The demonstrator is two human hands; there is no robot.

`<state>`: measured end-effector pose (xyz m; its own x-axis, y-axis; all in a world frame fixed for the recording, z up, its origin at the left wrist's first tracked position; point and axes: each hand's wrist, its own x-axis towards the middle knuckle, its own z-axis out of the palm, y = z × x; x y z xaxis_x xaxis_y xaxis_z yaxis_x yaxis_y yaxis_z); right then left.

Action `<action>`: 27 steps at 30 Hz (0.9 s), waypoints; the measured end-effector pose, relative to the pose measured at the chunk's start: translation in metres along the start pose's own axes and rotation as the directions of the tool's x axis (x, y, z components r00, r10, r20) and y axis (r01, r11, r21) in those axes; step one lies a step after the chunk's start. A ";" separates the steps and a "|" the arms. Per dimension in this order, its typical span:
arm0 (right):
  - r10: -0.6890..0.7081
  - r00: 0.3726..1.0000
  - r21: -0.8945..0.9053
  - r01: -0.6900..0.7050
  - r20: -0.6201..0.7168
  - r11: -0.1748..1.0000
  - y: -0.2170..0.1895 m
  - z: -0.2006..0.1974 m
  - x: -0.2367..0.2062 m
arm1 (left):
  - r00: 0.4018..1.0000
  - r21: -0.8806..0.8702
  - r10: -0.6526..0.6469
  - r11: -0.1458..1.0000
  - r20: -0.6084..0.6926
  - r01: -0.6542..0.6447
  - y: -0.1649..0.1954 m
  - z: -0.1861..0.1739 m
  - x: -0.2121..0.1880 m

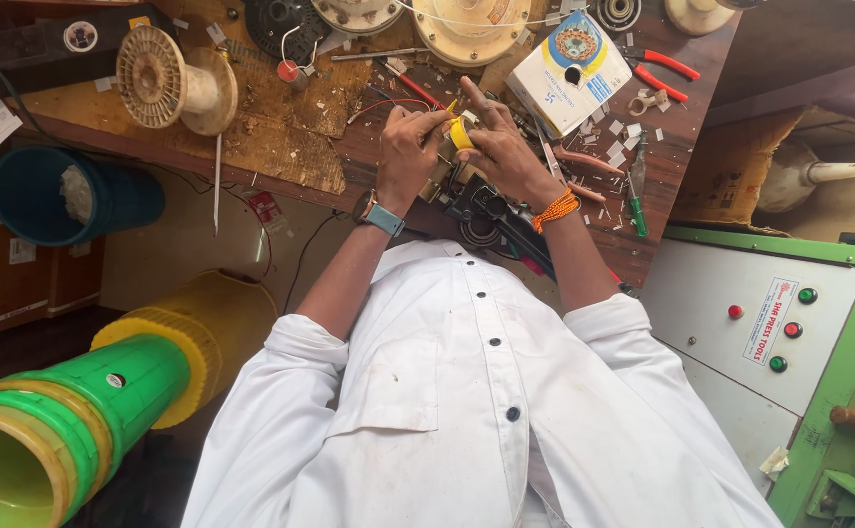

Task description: The person works at a cluttered workbench, handling a small motor and its wiring. They connect wires, use pliers to cut and strip, and wrap connections with yellow electrical tape. The person also wipes the motor with a cloth and retrieves a power cord from a shelf before continuing to secure the wiring.

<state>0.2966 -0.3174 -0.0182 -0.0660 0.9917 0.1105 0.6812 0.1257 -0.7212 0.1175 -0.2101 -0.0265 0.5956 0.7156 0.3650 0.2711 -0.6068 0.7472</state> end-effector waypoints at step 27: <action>0.011 0.998 0.038 -0.008 -0.068 0.999 0.001 -0.022 -0.003 | 0.997 -0.174 -0.015 0.984 0.078 0.028 0.005 -0.001 0.013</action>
<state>0.3134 -0.3213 -0.0037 -0.0091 0.9888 0.1491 0.6538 0.1187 -0.7473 0.1254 -0.2038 -0.0170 0.6490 0.6952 0.3091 0.1523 -0.5168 0.8424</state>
